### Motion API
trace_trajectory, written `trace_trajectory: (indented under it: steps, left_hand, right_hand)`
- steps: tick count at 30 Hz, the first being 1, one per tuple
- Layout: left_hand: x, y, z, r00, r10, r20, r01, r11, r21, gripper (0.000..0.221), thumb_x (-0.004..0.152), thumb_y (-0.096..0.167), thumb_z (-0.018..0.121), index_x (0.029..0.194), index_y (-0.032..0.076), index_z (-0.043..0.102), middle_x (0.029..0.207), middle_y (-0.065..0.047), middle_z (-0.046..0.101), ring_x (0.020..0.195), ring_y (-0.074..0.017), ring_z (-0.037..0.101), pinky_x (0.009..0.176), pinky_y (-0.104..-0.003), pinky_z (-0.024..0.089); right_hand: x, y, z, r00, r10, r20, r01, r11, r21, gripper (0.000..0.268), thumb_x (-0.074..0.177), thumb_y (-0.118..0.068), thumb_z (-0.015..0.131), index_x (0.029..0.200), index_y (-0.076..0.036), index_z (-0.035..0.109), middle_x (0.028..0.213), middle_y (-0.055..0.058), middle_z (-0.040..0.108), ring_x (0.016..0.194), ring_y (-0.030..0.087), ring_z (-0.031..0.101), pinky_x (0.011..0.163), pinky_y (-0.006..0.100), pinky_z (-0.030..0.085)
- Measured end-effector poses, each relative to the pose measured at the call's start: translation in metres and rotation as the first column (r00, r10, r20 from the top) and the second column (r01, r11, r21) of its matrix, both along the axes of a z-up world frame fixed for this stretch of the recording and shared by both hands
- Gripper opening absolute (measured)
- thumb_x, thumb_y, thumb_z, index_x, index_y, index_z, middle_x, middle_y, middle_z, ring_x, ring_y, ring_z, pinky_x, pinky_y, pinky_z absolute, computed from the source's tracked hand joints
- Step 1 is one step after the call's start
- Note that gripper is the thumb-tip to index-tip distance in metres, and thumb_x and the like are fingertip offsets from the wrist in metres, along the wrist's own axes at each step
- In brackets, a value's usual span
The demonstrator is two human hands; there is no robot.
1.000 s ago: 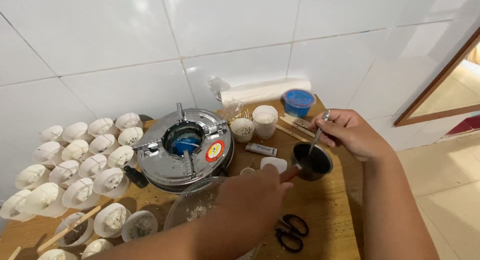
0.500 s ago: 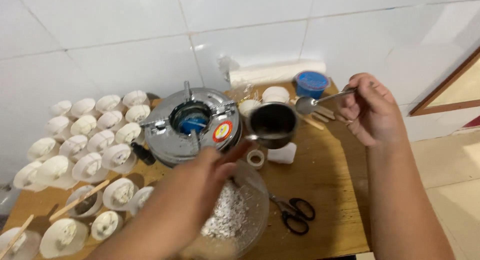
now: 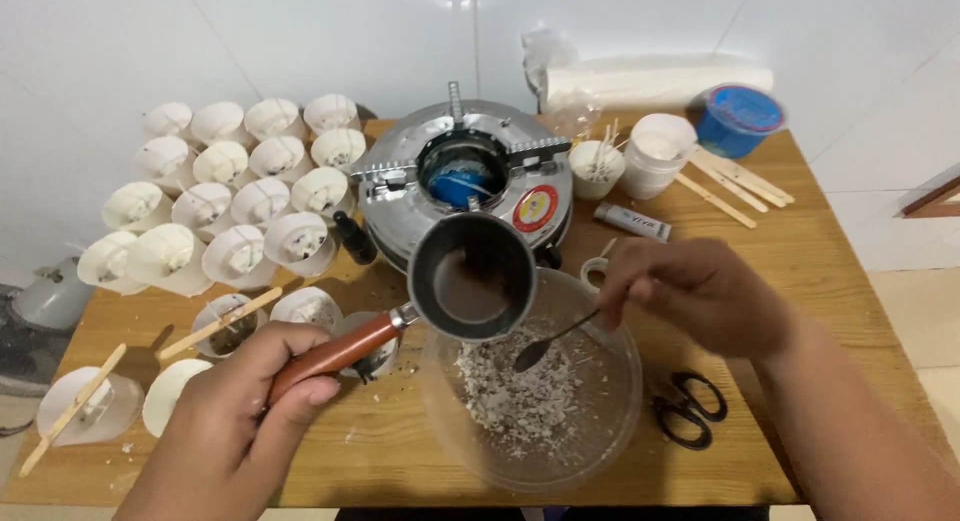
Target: Cleaning wax residue from a small container by scraping it with scissors into a bowl and then scooping the shavings.
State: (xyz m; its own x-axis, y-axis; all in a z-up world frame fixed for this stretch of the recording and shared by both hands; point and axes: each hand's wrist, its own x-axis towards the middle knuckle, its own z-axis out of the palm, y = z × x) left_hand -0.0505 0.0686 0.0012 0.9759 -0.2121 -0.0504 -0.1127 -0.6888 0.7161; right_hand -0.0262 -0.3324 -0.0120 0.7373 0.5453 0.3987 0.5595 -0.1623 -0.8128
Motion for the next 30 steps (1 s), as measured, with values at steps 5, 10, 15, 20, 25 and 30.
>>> trace_trajectory:
  steps: [5,10,15,20,25,30]
  left_hand:
    - [-0.002,0.001,-0.018,0.99,-0.004,0.138,0.013,0.998,-0.059,0.024,0.093,0.033,0.063,0.109,0.019,0.074,0.069,0.004,0.067,0.058,-0.011,0.053,0.057,-0.025,0.044]
    - [0.011,-0.023,-0.027,0.938,-0.074,0.339,0.089,0.996,-0.029,0.027,0.095,0.032,0.061,0.116,0.015,0.065,0.085,0.002,0.072,0.066,-0.0132,0.063,0.064,-0.028,0.049]
    - [0.036,-0.047,-0.024,0.901,-0.217,0.377,0.215,0.975,0.049,0.026,0.097,0.037,0.059,0.116,0.019,0.063,0.081,0.003,0.072,0.065,-0.0158,0.064,0.059,-0.031,0.047]
    - [0.049,-0.048,-0.039,0.762,-0.343,0.55,0.298,0.939,0.173,0.027,0.098,0.036,0.061,0.114,0.014,0.062,0.089,0.001,0.072,0.065,-0.0213,0.065,0.058,-0.034,0.048]
    - [0.049,-0.04,-0.044,0.709,-0.331,0.622,0.264,0.943,0.201,0.029,0.097,0.039,0.063,0.109,0.013,0.065,0.085,0.001,0.071,0.061,-0.0225,0.062,0.056,-0.036,0.047]
    - [0.047,-0.026,-0.04,0.702,-0.388,0.597,0.295,0.922,0.251,0.032,0.094,0.041,0.065,0.109,0.012,0.063,0.08,-0.002,0.068,0.063,-0.025,0.061,0.059,-0.038,0.047]
  right_hand:
    - [-0.004,0.021,-0.01,0.978,-0.018,0.206,0.06,0.978,-0.198,0.024,0.099,-0.029,0.058,0.106,-0.017,0.078,0.088,-0.007,0.074,0.089,0.017,0.06,0.082,0.033,0.048]
    - [-0.001,0.017,-0.017,0.981,-0.037,0.19,0.097,0.942,-0.322,0.022,0.101,-0.033,0.056,0.101,-0.028,0.077,0.093,-0.006,0.066,0.089,0.013,0.059,0.088,0.033,0.034]
    - [0.004,0.004,-0.019,0.97,-0.14,0.201,0.175,0.969,-0.172,0.027,0.1,-0.031,0.056,0.101,-0.018,0.079,0.099,-0.007,0.076,0.102,0.013,0.065,0.097,0.033,0.041]
    - [0.004,0.014,-0.016,0.962,-0.099,0.255,0.175,0.939,-0.297,0.03,0.102,-0.038,0.049,0.096,-0.026,0.076,0.103,-0.012,0.072,0.099,0.015,0.06,0.091,0.036,0.032]
    - [0.011,0.007,-0.012,0.972,-0.069,0.224,0.118,0.97,-0.214,0.038,0.103,-0.036,0.046,0.092,-0.014,0.075,0.086,-0.006,0.074,0.087,0.018,0.058,0.083,0.033,0.047]
    - [0.011,0.003,-0.015,0.992,0.0,0.126,0.033,0.965,-0.259,0.036,0.104,-0.034,0.046,0.096,-0.018,0.076,0.077,-0.009,0.069,0.07,0.015,0.048,0.076,0.034,0.036]
